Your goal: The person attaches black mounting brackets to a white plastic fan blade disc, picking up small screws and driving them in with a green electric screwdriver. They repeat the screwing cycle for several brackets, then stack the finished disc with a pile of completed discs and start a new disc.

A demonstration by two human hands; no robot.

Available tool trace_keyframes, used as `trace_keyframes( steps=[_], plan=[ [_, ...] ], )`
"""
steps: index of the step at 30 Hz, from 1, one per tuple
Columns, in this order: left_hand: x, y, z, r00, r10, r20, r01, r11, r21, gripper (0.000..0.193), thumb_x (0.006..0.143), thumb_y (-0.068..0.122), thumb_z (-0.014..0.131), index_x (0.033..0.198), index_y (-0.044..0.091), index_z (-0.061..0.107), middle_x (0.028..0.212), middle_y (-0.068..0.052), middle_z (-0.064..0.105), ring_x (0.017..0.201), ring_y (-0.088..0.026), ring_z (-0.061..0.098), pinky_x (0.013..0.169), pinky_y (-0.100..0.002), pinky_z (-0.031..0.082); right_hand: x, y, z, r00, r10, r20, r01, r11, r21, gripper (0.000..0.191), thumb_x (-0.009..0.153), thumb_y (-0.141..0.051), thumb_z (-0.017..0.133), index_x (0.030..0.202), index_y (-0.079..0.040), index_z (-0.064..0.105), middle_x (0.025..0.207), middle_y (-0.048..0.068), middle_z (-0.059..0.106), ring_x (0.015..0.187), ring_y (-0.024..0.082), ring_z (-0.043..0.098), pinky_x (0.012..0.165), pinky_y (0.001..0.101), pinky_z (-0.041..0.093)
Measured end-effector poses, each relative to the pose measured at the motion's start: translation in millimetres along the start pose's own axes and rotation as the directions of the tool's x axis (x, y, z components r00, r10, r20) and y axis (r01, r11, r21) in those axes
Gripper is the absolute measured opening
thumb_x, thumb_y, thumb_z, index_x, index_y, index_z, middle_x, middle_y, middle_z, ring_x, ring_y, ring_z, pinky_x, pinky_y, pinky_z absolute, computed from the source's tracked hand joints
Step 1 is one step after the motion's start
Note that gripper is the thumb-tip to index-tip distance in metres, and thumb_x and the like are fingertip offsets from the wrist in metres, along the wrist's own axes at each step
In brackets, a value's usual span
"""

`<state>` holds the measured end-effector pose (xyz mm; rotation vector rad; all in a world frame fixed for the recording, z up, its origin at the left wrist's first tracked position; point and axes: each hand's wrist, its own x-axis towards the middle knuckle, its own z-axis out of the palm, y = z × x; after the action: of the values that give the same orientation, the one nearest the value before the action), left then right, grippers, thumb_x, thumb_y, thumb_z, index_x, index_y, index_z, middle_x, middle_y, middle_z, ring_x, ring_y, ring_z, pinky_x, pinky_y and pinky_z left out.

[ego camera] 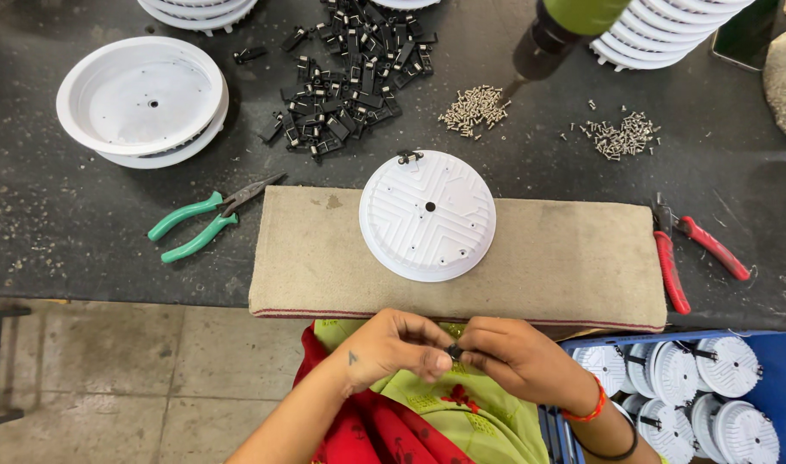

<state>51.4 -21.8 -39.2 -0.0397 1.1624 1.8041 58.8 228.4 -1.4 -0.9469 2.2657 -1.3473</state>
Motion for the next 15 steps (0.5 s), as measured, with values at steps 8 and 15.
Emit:
trace_keyframes(
  steps=[8,15],
  plan=[
    [-2.5,16.6,10.1,0.996,-0.011,0.087,0.001,0.994,0.108,0.034,0.087,0.025,0.086,0.096,-0.006,0.073,0.077,-0.007,0.07,0.067,-0.013,0.066,0.064,-0.027,0.055,-3.3,10.6,-3.3,0.997,-0.078,0.019,0.074,0.986,0.148,0.008,0.093,-0.006,0.069,0.094,0.0,0.063,0.083,0.011,0.062,0.073,0.028,0.062,0.065,0.0376,0.05],
    [9.7,71.7,20.9,0.965,0.154,-0.214,0.05,0.691,0.721,0.031,0.077,0.034,0.085,0.084,0.004,0.08,0.063,-0.007,0.07,0.057,-0.013,0.065,0.056,-0.03,0.053,-0.2,20.2,10.2,0.968,0.126,-0.216,-0.111,0.991,0.079,0.03,0.08,-0.024,0.082,0.085,-0.003,0.061,0.067,0.008,0.06,0.057,0.025,0.061,0.054,0.0364,0.051]
  ],
)
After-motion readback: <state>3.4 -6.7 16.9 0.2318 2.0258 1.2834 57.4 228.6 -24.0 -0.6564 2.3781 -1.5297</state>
